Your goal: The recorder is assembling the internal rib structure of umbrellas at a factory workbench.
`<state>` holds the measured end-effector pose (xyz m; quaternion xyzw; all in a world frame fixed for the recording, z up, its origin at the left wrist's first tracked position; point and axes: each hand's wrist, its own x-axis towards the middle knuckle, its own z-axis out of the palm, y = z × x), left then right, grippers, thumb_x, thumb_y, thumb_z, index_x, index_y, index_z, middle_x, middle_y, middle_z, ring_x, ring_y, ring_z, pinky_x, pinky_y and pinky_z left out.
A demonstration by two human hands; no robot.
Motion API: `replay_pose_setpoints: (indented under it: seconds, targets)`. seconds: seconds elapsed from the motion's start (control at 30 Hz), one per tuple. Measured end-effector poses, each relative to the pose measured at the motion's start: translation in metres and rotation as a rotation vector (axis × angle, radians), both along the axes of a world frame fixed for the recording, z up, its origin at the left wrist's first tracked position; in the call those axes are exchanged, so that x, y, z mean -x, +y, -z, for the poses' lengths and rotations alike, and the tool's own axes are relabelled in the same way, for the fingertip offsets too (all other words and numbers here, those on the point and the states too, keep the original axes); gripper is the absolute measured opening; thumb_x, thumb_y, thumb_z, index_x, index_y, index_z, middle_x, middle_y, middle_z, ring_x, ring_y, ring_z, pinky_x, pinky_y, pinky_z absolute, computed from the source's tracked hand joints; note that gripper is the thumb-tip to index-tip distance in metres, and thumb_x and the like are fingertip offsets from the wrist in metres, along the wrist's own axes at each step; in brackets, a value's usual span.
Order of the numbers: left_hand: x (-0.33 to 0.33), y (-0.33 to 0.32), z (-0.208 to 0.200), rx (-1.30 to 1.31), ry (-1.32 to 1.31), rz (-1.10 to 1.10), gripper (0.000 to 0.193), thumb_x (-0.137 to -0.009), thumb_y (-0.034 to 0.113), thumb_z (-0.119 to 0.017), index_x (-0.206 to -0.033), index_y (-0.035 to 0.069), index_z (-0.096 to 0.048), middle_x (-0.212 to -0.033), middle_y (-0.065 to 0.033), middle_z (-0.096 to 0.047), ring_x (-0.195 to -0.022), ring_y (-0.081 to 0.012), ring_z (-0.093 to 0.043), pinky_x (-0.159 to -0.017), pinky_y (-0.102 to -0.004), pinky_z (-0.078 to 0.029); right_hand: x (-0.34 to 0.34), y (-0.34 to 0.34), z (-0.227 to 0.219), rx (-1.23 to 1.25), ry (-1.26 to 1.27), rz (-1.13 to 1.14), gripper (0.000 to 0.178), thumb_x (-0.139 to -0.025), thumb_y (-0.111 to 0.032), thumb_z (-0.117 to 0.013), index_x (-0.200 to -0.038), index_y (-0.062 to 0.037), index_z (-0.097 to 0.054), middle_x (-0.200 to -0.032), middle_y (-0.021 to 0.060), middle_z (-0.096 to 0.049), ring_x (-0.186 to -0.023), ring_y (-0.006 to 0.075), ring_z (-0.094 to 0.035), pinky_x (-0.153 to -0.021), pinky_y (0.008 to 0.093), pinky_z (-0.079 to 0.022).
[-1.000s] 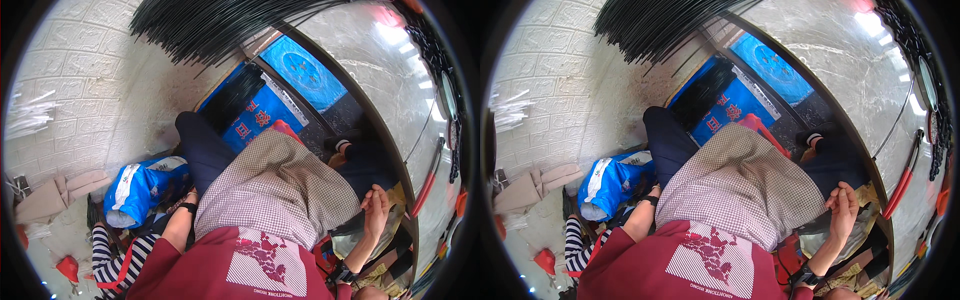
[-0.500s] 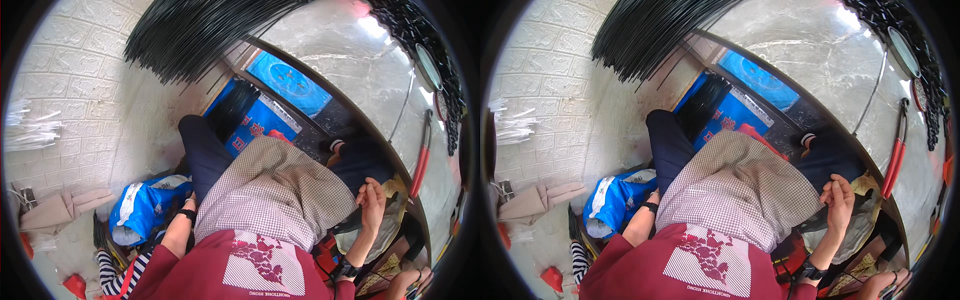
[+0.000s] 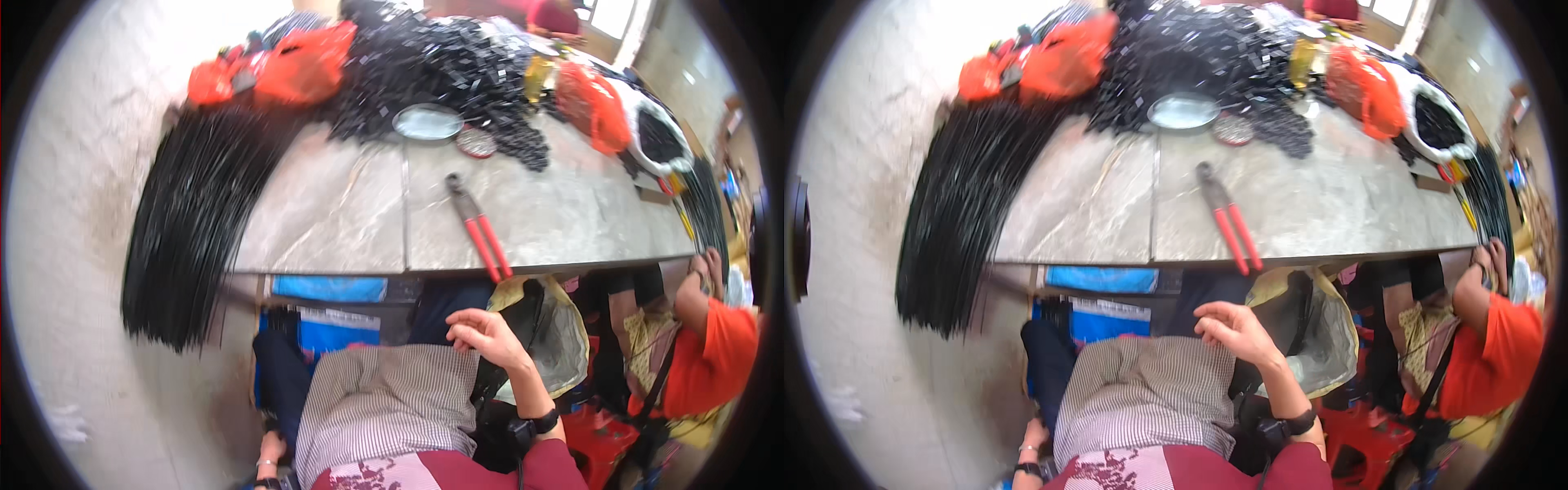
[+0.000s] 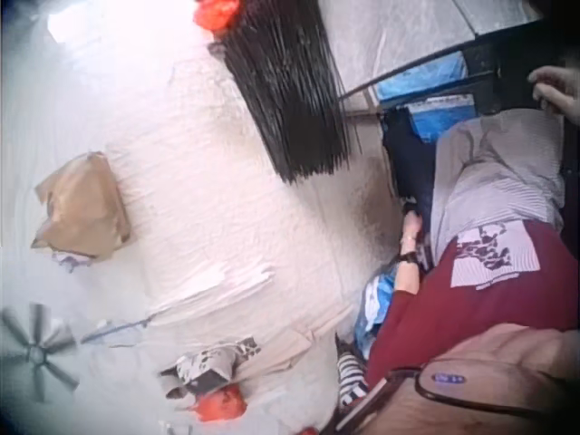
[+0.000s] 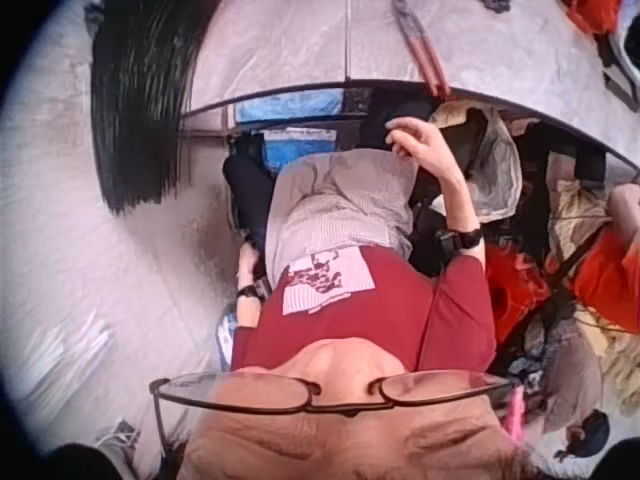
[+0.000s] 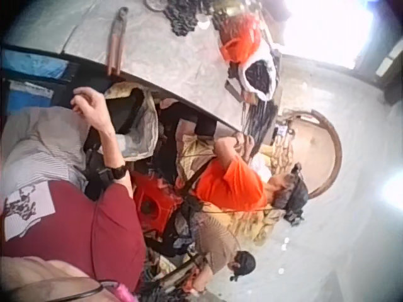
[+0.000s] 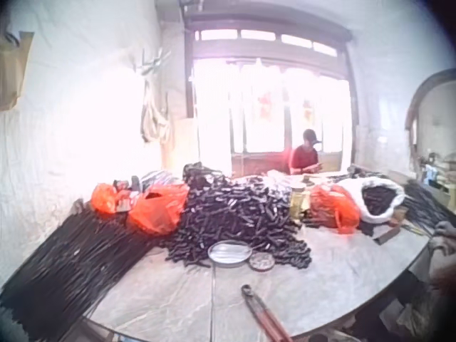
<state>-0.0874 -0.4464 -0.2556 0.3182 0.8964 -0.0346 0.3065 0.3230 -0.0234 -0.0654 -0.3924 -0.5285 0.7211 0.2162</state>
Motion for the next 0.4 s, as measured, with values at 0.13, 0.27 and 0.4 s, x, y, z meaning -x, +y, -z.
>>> replay_pose_setpoints:
  seconds: [0.13, 0.27, 0.4]
  targets:
    - [-0.001, 0.111, -0.135, 0.131, 0.17, 0.232, 0.021, -0.08, 0.019, -0.062, -0.094, 0.004, -0.068, -0.092, -0.0227, -0.067, -0.087, -0.0412, -0.064, -0.079, -0.0488, -0.05, -0.031, -0.002, -0.036, -0.058, 0.031, 0.068, 0.024, -0.093, -0.012, -0.056, -0.112, 0.0028, -0.059, -0.09, 0.0064, -0.066, -0.074, 0.0088, -0.061, -0.068, 0.0239, -0.052]
    - [-0.051, 0.217, -0.244, -0.439, -0.149, 0.402, 0.019, -0.083, 0.019, -0.064, -0.097, 0.005, -0.068, -0.083, -0.0178, -0.069, -0.074, -0.0319, -0.068, -0.065, -0.0407, -0.053, -0.053, -0.001, -0.066, -0.258, 0.041, 0.209, 0.019, -0.09, -0.005, -0.058, -0.106, 0.0038, -0.062, -0.085, 0.0074, -0.067, -0.072, 0.0095, -0.063, -0.067, 0.0226, -0.052]
    - [-0.118, 0.284, -0.381, -1.065, -0.188, 0.618, 0.018, -0.085, 0.018, -0.066, -0.099, 0.007, -0.069, -0.078, -0.0105, -0.071, -0.07, -0.0228, -0.07, -0.062, -0.0361, -0.054, -0.08, -0.008, -0.154, -0.873, 0.192, 0.402, 0.017, -0.087, 0.006, -0.055, -0.101, 0.0049, -0.064, -0.084, 0.013, -0.068, -0.072, 0.015, -0.065, -0.067, 0.0233, -0.053]
